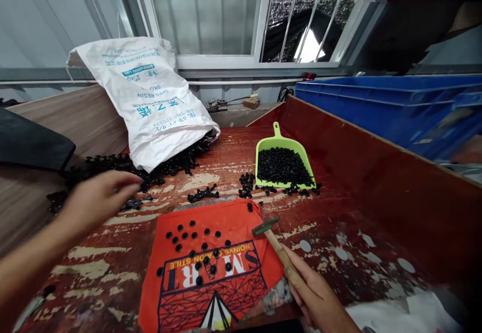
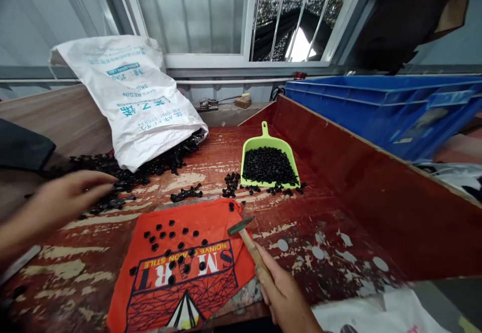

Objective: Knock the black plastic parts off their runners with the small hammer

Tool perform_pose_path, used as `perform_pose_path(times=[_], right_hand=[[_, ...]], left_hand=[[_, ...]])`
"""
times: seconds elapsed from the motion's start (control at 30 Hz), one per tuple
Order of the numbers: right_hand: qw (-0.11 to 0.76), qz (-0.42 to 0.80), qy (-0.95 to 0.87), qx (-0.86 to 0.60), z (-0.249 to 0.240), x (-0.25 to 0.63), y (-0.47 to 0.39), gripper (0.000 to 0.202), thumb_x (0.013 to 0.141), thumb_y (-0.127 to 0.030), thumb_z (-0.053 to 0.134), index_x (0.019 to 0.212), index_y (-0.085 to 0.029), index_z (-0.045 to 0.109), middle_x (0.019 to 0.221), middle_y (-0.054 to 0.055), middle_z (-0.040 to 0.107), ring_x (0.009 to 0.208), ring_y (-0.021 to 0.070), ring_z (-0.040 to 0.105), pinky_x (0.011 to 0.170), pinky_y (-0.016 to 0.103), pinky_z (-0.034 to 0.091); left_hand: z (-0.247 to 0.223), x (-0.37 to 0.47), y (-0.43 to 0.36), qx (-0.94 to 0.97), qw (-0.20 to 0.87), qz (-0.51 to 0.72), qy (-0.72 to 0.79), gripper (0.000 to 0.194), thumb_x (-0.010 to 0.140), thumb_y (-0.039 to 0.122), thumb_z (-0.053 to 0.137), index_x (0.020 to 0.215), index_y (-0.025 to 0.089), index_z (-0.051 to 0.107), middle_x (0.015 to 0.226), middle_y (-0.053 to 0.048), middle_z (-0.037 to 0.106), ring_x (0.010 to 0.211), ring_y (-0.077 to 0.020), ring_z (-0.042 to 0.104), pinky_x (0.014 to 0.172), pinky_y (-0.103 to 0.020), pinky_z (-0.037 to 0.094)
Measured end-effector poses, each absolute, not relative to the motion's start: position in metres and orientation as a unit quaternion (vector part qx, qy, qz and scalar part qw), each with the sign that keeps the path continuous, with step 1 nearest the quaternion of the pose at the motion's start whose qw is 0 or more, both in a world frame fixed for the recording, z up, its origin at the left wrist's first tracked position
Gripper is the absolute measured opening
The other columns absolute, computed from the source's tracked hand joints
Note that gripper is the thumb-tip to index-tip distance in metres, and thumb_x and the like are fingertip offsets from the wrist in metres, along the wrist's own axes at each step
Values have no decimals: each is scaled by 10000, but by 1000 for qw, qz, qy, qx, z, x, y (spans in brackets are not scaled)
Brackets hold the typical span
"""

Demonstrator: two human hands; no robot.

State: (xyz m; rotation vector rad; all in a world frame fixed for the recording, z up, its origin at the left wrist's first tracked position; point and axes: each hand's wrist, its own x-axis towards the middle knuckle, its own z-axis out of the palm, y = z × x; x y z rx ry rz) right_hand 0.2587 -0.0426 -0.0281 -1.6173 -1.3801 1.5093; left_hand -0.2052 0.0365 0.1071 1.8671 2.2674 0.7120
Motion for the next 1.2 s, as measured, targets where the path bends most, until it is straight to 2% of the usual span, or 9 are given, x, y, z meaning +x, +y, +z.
perform_pose_path(times=[0.1, 0.27, 0.43, 0.5, 0.67, 0.8, 0.9, 1.03, 1.2], right_hand=[[267, 585, -480, -596, -33, 258, -38, 891, 876, -669, 492, 1581, -183, 245, 475, -106, 375, 320, 86, 337, 325, 174, 277], [265, 608, -476, -577, -39, 260, -33, 851, 907, -658, 464, 1581, -186, 249, 467, -115, 363, 309, 71, 292, 309, 153, 269], [264, 612, -491, -562, -33, 259, -35, 794, 950, -635, 413, 1585, -196, 229, 500, -114, 352, 349, 73, 307, 325, 147, 286], [262, 611, -487, -567, -29, 259, -36, 804, 946, -635, 418, 1585, -188, 226, 517, -110, 360, 355, 72, 321, 330, 148, 300], [270, 603, -485, -573, -33, 258, -36, 825, 929, -660, 402, 1571, -160, 267, 491, -112, 354, 328, 74, 318, 319, 153, 260], [251, 604, -483, -582, -43, 262, -36, 874, 910, -670, 419, 1581, -145, 219, 479, -115, 376, 318, 78, 328, 320, 158, 265], [246, 607, -481, -584, -47, 264, -36, 921, 880, -674, 455, 1581, -131, 207, 482, -112, 385, 321, 86, 358, 332, 168, 279], [253, 594, -470, -602, -49, 264, -37, 964, 836, -682, 498, 1577, -132, 222, 445, -115, 362, 314, 97, 349, 327, 176, 244], [246, 600, -474, -596, -49, 265, -36, 1016, 815, -686, 519, 1577, -107, 176, 453, -122, 362, 305, 85, 306, 336, 186, 231]], left_hand=[[67, -123, 82, 702, 158, 143, 679, 283, 819, 408, 531, 860, 226, 743, 916, -22, 775, 856, -207, 675, 779, -270, 482], [26, -53, 145, 691, 118, 88, 707, 245, 811, 382, 565, 754, 211, 731, 833, -96, 764, 857, -257, 688, 777, -321, 465], [17, -42, 166, 674, 121, 82, 724, 166, 673, 329, 705, 580, 198, 664, 748, -111, 741, 855, -297, 688, 794, -362, 467], [22, -44, 165, 684, 137, 109, 709, 146, 687, 307, 694, 585, 204, 671, 799, -98, 752, 903, -288, 680, 833, -359, 463], [57, -62, 142, 685, 181, 227, 669, 270, 839, 391, 567, 926, 200, 736, 1060, -84, 750, 1039, -262, 654, 933, -365, 469], [89, -91, 99, 576, 438, 366, 585, 281, 775, 421, 712, 892, 165, 731, 920, -82, 773, 916, -252, 708, 910, -384, 527], [105, -116, 58, 410, 579, 457, 537, 210, 712, 318, 810, 830, 173, 716, 1003, -104, 776, 998, -273, 711, 952, -417, 531], [103, -137, 6, 263, 602, 519, 548, 178, 726, 201, 795, 884, 184, 715, 1101, -103, 755, 1006, -270, 717, 904, -436, 579], [81, -146, -34, 214, 521, 549, 617, 232, 681, 199, 828, 870, 188, 694, 875, -20, 743, 658, -147, 694, 627, -283, 599]])
